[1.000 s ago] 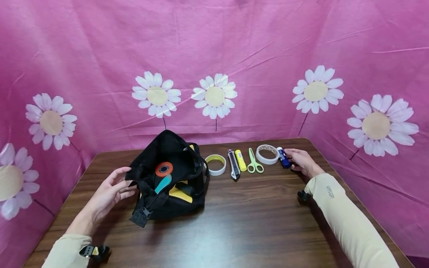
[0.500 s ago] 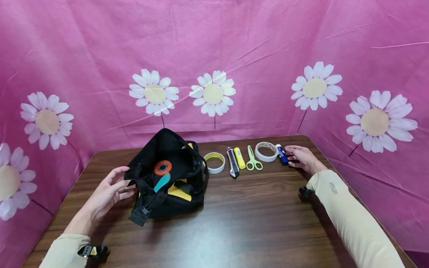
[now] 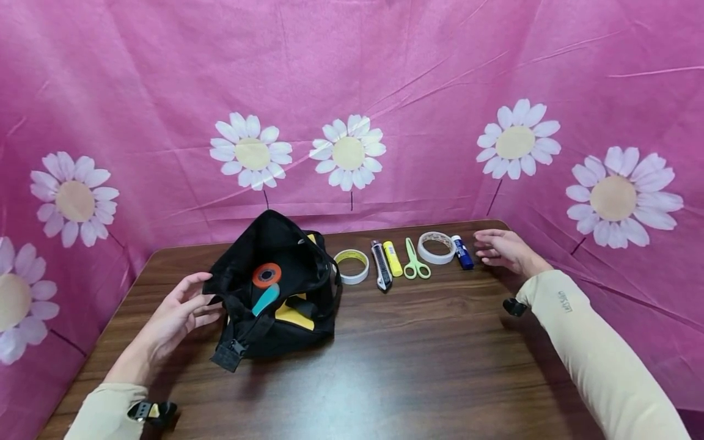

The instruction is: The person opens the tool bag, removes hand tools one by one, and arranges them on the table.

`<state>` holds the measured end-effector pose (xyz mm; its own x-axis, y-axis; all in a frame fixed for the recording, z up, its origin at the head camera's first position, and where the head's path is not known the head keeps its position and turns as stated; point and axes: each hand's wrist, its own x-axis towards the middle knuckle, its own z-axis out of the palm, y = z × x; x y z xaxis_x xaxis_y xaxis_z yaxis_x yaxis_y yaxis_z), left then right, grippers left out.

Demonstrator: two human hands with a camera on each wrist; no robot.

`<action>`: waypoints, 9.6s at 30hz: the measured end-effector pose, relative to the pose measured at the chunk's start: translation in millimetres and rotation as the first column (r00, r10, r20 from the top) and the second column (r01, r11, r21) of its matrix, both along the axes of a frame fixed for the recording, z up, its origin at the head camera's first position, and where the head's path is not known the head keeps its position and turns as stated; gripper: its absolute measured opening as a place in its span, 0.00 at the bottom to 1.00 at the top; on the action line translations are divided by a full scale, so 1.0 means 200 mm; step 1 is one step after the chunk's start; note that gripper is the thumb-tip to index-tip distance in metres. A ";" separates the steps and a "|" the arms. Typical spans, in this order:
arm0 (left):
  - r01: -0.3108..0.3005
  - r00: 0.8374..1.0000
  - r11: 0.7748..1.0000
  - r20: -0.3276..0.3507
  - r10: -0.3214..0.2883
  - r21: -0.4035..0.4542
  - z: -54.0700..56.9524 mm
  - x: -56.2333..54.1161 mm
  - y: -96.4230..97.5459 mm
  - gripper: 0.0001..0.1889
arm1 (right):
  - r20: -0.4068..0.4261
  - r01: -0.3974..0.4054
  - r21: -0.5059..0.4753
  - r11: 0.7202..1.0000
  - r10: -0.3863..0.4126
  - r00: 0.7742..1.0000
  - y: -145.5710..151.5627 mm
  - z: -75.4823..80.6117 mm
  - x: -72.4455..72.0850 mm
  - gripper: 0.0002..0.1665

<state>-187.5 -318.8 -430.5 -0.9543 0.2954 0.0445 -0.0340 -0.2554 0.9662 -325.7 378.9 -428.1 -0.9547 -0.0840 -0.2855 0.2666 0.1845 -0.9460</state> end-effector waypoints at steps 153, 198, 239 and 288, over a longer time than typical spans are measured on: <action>-0.008 0.998 0.997 -0.070 0.003 -0.073 0.05 -0.03 0.02 0.20 | 0.142 -0.309 -0.468 0.828 0.416 0.898 -2.19 0.00 0.11 0.23; -0.009 0.999 1.000 -0.035 0.008 -0.025 0.03 -0.01 0.01 0.20 | 0.042 -0.619 -0.182 0.764 0.635 0.771 -1.59 0.37 0.22 0.22; -0.017 0.996 1.000 -0.093 0.016 -0.006 0.01 0.01 0.05 0.23 | -0.108 -0.337 -0.288 0.896 0.319 0.941 -0.29 0.19 0.26 0.18; -0.109 0.994 0.993 -0.020 0.108 -0.052 0.00 0.03 0.08 0.22 | 0.038 -0.009 0.172 0.985 0.002 0.999 0.11 -0.19 0.13 0.46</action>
<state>-181.9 -303.0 -431.1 -0.9801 0.1926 0.0483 0.0079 -0.2050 0.9787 -299.9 401.6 -465.6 -0.9428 -0.0357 -0.3314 0.2996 0.3451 -0.8895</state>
